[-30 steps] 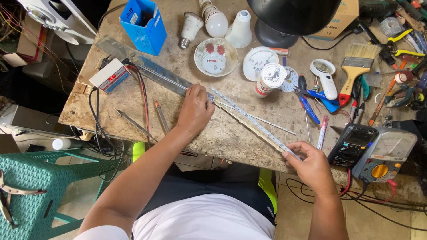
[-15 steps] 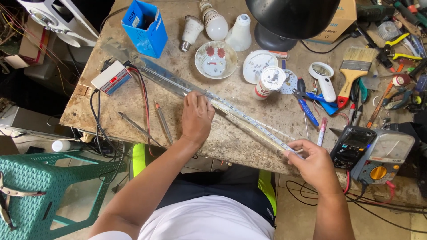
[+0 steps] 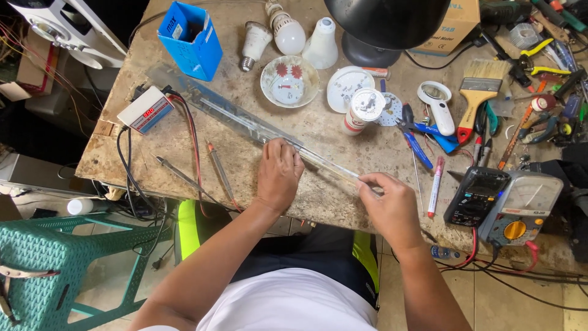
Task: Testing LED strips with multimeter probes and soldering components on a repair bench.
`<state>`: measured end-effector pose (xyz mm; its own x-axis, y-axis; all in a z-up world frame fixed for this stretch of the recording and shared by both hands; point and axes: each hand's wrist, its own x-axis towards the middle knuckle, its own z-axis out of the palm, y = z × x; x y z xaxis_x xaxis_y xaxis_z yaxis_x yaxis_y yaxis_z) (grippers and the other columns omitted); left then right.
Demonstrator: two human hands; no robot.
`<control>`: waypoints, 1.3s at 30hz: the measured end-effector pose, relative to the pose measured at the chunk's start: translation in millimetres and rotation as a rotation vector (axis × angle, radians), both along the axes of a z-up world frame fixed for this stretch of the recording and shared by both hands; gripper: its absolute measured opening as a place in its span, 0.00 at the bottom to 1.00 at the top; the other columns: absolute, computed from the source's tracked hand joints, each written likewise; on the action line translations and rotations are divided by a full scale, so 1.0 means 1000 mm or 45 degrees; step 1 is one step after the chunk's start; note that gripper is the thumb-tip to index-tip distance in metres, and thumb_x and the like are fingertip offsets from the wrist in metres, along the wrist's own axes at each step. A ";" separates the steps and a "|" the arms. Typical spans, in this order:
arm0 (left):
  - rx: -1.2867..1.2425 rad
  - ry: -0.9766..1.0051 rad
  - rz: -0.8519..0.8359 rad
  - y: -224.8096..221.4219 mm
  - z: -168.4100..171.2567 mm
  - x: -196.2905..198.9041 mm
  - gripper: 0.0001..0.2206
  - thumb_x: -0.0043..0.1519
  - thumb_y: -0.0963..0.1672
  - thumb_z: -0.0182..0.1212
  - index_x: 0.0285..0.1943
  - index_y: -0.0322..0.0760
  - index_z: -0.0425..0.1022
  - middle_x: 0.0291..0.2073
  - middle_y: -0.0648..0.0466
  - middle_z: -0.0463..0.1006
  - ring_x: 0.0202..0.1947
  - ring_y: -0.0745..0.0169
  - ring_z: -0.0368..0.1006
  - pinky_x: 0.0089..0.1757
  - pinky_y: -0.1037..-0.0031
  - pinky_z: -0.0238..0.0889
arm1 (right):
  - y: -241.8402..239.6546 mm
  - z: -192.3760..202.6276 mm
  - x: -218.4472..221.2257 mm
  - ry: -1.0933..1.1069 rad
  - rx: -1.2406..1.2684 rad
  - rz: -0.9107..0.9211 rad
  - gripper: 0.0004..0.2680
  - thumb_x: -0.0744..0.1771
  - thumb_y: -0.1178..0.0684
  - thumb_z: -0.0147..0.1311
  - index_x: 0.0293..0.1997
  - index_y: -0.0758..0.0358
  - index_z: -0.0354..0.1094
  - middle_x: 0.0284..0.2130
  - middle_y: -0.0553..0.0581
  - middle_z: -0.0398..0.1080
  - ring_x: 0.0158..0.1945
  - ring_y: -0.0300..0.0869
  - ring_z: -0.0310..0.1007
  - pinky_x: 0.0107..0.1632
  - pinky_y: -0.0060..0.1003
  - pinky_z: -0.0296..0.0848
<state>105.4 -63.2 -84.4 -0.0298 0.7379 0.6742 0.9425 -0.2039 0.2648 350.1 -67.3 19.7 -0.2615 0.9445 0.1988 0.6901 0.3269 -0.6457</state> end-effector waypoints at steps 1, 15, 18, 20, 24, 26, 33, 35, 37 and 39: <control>-0.001 -0.003 -0.002 0.000 -0.001 0.000 0.06 0.62 0.40 0.54 0.33 0.34 0.63 0.37 0.51 0.61 0.43 0.47 0.67 0.46 0.63 0.66 | -0.001 -0.001 0.003 -0.003 -0.001 -0.002 0.04 0.64 0.56 0.63 0.39 0.57 0.80 0.29 0.56 0.80 0.36 0.47 0.82 0.41 0.40 0.78; -0.177 -0.184 0.034 -0.009 0.017 0.007 0.07 0.69 0.41 0.54 0.40 0.28 0.68 0.42 0.45 0.63 0.44 0.49 0.62 0.45 0.63 0.67 | -0.042 0.033 0.078 -0.151 -0.123 -0.038 0.07 0.64 0.58 0.63 0.44 0.61 0.80 0.39 0.55 0.80 0.34 0.38 0.78 0.29 0.31 0.72; -0.259 -0.174 0.059 -0.008 0.016 0.007 0.08 0.69 0.41 0.53 0.42 0.27 0.70 0.43 0.45 0.64 0.46 0.51 0.63 0.44 0.66 0.68 | -0.046 0.035 0.089 -0.275 -0.198 -0.113 0.06 0.63 0.52 0.63 0.42 0.54 0.81 0.45 0.49 0.81 0.14 0.37 0.64 0.24 0.32 0.60; -0.249 -0.179 0.059 -0.009 0.017 0.008 0.07 0.69 0.41 0.53 0.41 0.27 0.70 0.43 0.45 0.64 0.46 0.51 0.63 0.42 0.67 0.68 | -0.045 0.031 0.092 -0.271 -0.227 -0.136 0.06 0.63 0.53 0.64 0.41 0.54 0.82 0.42 0.49 0.81 0.20 0.38 0.67 0.29 0.33 0.64; -0.223 -0.189 0.058 -0.010 0.018 0.009 0.07 0.69 0.40 0.53 0.40 0.28 0.69 0.42 0.46 0.64 0.44 0.51 0.63 0.41 0.68 0.68 | -0.043 0.025 0.096 -0.243 -0.272 -0.152 0.05 0.64 0.55 0.63 0.39 0.56 0.82 0.41 0.49 0.82 0.41 0.37 0.79 0.44 0.32 0.72; -0.251 -0.191 0.071 -0.010 0.017 0.009 0.07 0.69 0.41 0.53 0.40 0.28 0.69 0.43 0.46 0.64 0.44 0.52 0.63 0.40 0.68 0.68 | -0.043 0.022 0.101 -0.236 -0.286 -0.146 0.05 0.64 0.54 0.63 0.40 0.56 0.82 0.40 0.48 0.82 0.43 0.37 0.79 0.47 0.32 0.72; -0.285 -0.172 0.076 -0.010 0.018 0.010 0.08 0.70 0.41 0.53 0.41 0.28 0.70 0.43 0.46 0.65 0.45 0.53 0.64 0.41 0.69 0.69 | -0.044 0.032 0.093 -0.273 -0.470 -0.245 0.05 0.63 0.50 0.63 0.39 0.51 0.83 0.42 0.43 0.82 0.15 0.37 0.48 0.29 0.30 0.57; -0.257 -0.158 0.054 -0.012 0.020 0.011 0.08 0.69 0.41 0.54 0.42 0.26 0.71 0.43 0.45 0.65 0.45 0.51 0.64 0.40 0.68 0.69 | -0.041 0.030 0.086 -0.245 -0.457 -0.203 0.06 0.64 0.50 0.63 0.41 0.52 0.83 0.40 0.44 0.81 0.16 0.36 0.51 0.28 0.29 0.57; -0.222 -0.141 0.033 -0.012 0.021 0.013 0.08 0.69 0.41 0.55 0.43 0.25 0.71 0.43 0.44 0.65 0.44 0.50 0.64 0.40 0.67 0.68 | -0.034 0.032 0.074 -0.213 -0.437 -0.161 0.07 0.64 0.51 0.63 0.43 0.53 0.83 0.38 0.46 0.80 0.17 0.35 0.53 0.26 0.29 0.58; -0.303 -0.119 0.035 -0.015 0.017 0.017 0.09 0.70 0.43 0.54 0.42 0.29 0.72 0.43 0.47 0.68 0.46 0.53 0.64 0.42 0.69 0.69 | -0.026 0.036 0.056 -0.172 -0.440 0.007 0.09 0.65 0.50 0.61 0.47 0.56 0.81 0.46 0.51 0.80 0.13 0.33 0.52 0.20 0.28 0.59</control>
